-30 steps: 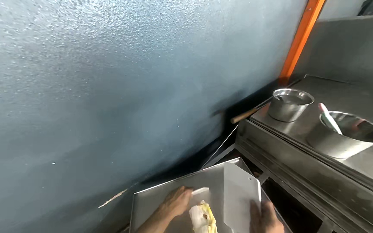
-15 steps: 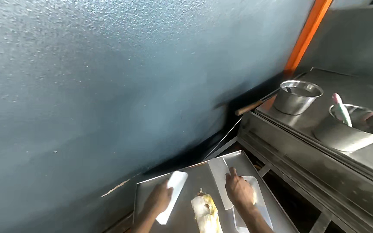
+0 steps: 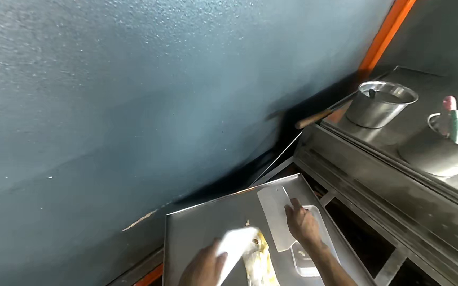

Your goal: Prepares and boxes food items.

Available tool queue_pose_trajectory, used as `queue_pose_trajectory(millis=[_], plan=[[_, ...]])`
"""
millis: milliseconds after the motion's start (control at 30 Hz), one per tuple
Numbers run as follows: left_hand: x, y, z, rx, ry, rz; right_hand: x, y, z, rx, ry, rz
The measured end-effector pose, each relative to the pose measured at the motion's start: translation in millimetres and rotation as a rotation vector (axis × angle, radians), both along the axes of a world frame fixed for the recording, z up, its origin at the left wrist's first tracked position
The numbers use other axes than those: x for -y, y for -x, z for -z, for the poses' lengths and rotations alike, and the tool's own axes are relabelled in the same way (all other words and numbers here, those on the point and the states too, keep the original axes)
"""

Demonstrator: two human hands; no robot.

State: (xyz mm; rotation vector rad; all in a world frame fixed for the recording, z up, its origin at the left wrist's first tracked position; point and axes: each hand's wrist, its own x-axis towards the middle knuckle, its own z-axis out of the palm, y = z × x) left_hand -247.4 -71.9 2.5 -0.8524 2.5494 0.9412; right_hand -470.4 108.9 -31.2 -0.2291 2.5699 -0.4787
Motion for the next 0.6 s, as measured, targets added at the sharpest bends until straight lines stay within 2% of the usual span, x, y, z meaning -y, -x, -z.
queue_pose_trajectory(millis=[67,167,600], plan=[[-16,10,-14,0.056,0.056,0.324,-3,-3,1,-0.002,0.021,0.018],[-22,16,-4,0.016,0.152,0.531,-5,-6,-1,0.004,0.018,0.035],[-33,38,13,0.123,0.13,0.657,-9,-6,1,0.011,0.015,0.042]])
